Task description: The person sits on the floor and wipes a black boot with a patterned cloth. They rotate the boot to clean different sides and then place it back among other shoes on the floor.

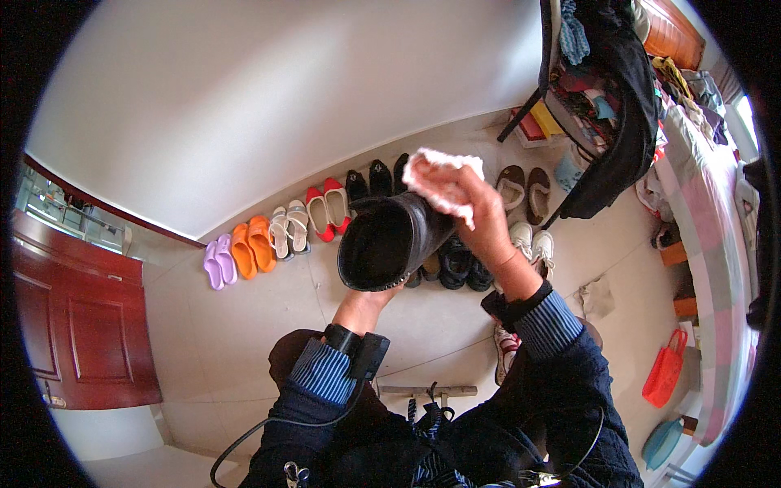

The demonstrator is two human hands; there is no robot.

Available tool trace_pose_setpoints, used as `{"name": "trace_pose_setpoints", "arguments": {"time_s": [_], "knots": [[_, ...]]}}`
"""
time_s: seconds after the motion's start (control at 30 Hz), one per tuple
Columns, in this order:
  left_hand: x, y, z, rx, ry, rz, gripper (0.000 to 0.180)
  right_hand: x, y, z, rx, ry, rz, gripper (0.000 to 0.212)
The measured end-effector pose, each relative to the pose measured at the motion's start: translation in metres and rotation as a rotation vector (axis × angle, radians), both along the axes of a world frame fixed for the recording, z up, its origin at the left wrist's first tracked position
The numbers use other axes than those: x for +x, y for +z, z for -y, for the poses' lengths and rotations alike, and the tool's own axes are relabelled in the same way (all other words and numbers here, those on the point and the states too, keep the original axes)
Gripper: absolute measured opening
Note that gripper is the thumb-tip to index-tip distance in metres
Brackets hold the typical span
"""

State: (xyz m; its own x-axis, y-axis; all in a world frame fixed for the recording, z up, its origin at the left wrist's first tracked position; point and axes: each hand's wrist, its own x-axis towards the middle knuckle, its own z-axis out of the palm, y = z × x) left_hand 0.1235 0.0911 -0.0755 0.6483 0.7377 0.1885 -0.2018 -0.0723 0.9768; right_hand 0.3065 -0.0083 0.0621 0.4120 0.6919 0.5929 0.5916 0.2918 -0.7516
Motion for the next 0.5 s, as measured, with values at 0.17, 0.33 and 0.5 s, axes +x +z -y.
{"name": "trace_pose_setpoints", "arguments": {"time_s": [0.17,0.33,0.5], "knots": [[-0.015,0.028,-0.003,1.067,0.049,-0.499,0.058,-0.044,-0.001,-0.002,-0.01,0.06,-0.224,0.026],[0.007,0.051,-0.006,-0.763,-0.182,0.292,0.047,-0.084,0.023,0.005,0.111,0.3,-0.677,0.024],[0.004,0.051,-0.013,-1.149,0.084,0.374,0.034,-0.055,0.052,0.017,0.177,0.25,-0.624,0.021]]}}
